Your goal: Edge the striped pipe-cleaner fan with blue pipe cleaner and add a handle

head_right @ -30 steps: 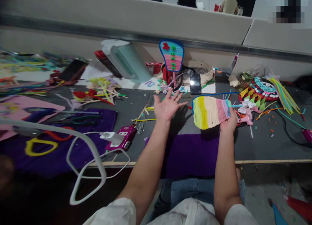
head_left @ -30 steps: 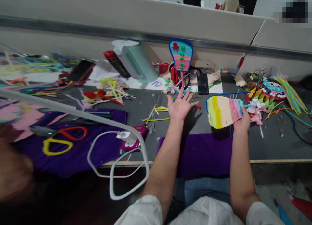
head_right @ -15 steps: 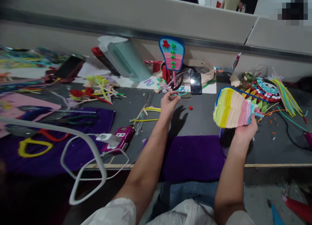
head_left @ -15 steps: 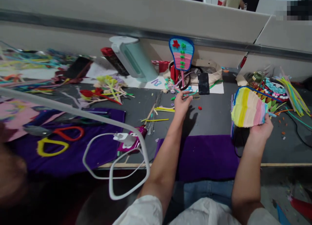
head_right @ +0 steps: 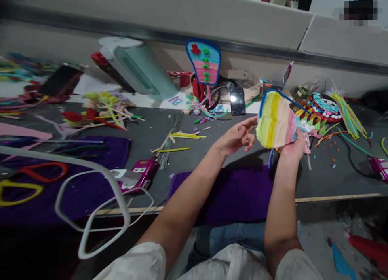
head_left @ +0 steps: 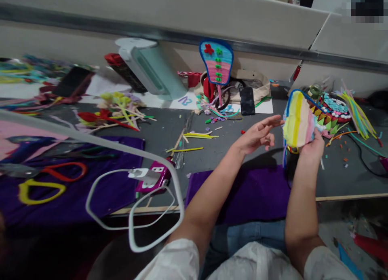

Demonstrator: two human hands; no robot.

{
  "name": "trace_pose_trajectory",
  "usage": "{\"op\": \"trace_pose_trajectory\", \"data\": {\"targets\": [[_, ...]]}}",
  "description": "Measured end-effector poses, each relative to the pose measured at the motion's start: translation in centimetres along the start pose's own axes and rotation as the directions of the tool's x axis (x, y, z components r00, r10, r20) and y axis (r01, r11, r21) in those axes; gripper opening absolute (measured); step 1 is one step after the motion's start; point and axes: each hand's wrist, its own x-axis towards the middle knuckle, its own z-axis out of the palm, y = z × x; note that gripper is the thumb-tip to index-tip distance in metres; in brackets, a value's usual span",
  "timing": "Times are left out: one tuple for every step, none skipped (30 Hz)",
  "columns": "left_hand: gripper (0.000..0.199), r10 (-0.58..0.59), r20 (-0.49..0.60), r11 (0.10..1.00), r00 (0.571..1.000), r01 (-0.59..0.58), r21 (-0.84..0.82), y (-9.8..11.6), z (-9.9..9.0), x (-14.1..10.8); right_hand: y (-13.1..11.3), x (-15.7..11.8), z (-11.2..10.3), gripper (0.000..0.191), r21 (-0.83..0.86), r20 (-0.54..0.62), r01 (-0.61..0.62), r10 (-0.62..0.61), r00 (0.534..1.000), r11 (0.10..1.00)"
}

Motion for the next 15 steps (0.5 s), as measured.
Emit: {"op": "trace_pose_trajectory", "data": {"targets": [[0.078, -0.030, 0.024, 0.999, 0.999, 0.031, -0.011, -0.2, 0.2, 0.0, 0.3, -0.1, 0.6, 0.025, 0.023, -0.011, -0.033, 0.033, 0.999, 0.999], [0.078, -0.055, 0.040, 0.998, 0.998, 0.056, -0.004, -0.4, 0.2, 0.0, 0.6, -0.2, 1.1, 0.025, 0.043, -0.022, -0.063, 0.064, 0.998, 0.997], [0.075, -0.073, 0.044, 0.997, 0.996, 0.072, 0.018, -0.5, 0.1, -0.1, 0.8, -0.2, 1.5, 0.025, 0.061, -0.036, -0.090, 0.092, 0.995, 0.994], [0.070, -0.079, 0.034, 0.996, 0.996, 0.077, 0.048, -0.5, -0.2, -0.2, 0.8, -0.2, 1.8, 0.024, 0.073, -0.050, -0.112, 0.116, 0.992, 0.991], [0.062, -0.071, 0.003, 0.994, 0.997, 0.071, 0.079, -0.4, -0.6, -0.5, 0.8, -0.2, 2.1, 0.023, 0.087, -0.065, -0.130, 0.136, 0.989, 0.988], [0.054, -0.052, -0.047, 0.992, 0.998, 0.057, 0.109, -0.2, -1.3, -0.7, 0.7, -0.2, 2.2, 0.022, 0.104, -0.082, -0.143, 0.152, 0.985, 0.984], [0.050, -0.013, -0.115, 0.993, 0.993, 0.027, 0.114, 0.1, -2.1, -1.0, 0.5, -0.2, 2.2, 0.020, 0.127, -0.099, -0.148, 0.161, 0.982, 0.981], [0.049, 0.050, -0.200, 0.994, 0.979, -0.030, 0.101, 0.5, -3.1, -1.2, 0.3, -0.1, 2.2, 0.018, 0.150, -0.113, -0.146, 0.163, 0.980, 0.978], [0.047, 0.141, -0.311, 0.989, 0.940, -0.119, 0.091, 0.9, -4.2, -1.5, 0.1, -0.1, 2.1, 0.017, 0.171, -0.124, -0.137, 0.159, 0.979, 0.976], [0.043, 0.222, -0.435, 0.975, 0.872, -0.198, 0.101, 1.3, -5.5, -1.9, 0.0, -0.2, 2.1, 0.015, 0.188, -0.133, -0.123, 0.149, 0.980, 0.975], [0.039, 0.287, -0.555, 0.957, 0.780, -0.250, 0.144, 1.7, -6.8, -2.2, -0.1, -0.2, 2.0, 0.014, 0.200, -0.140, -0.105, 0.134, 0.981, 0.974], [0.035, 0.338, -0.653, 0.941, 0.677, -0.263, 0.214, 2.1, -8.0, -2.6, -0.2, -0.3, 1.9, 0.013, 0.205, -0.145, -0.084, 0.115, 0.983, 0.975], [0.032, 0.385, -0.726, 0.923, 0.570, -0.247, 0.296, 2.4, -9.2, -3.1, -0.2, -0.4, 1.8, 0.012, 0.198, -0.140, -0.063, 0.092, 0.986, 0.978], [0.029, 0.442, -0.767, 0.897, 0.465, -0.219, 0.384, 2.7, -10.1, -3.6, -0.1, -0.5, 1.8, 0.012, 0.180, -0.127, -0.044, 0.068, 0.990, 0.983], [0.024, 0.487, -0.764, 0.871, 0.423, -0.171, 0.461, 3.0, -10.8, -4.1, 0.1, -0.7, 1.9, 0.013, 0.154, -0.101, -0.030, 0.046, 0.994, 0.988]]}}
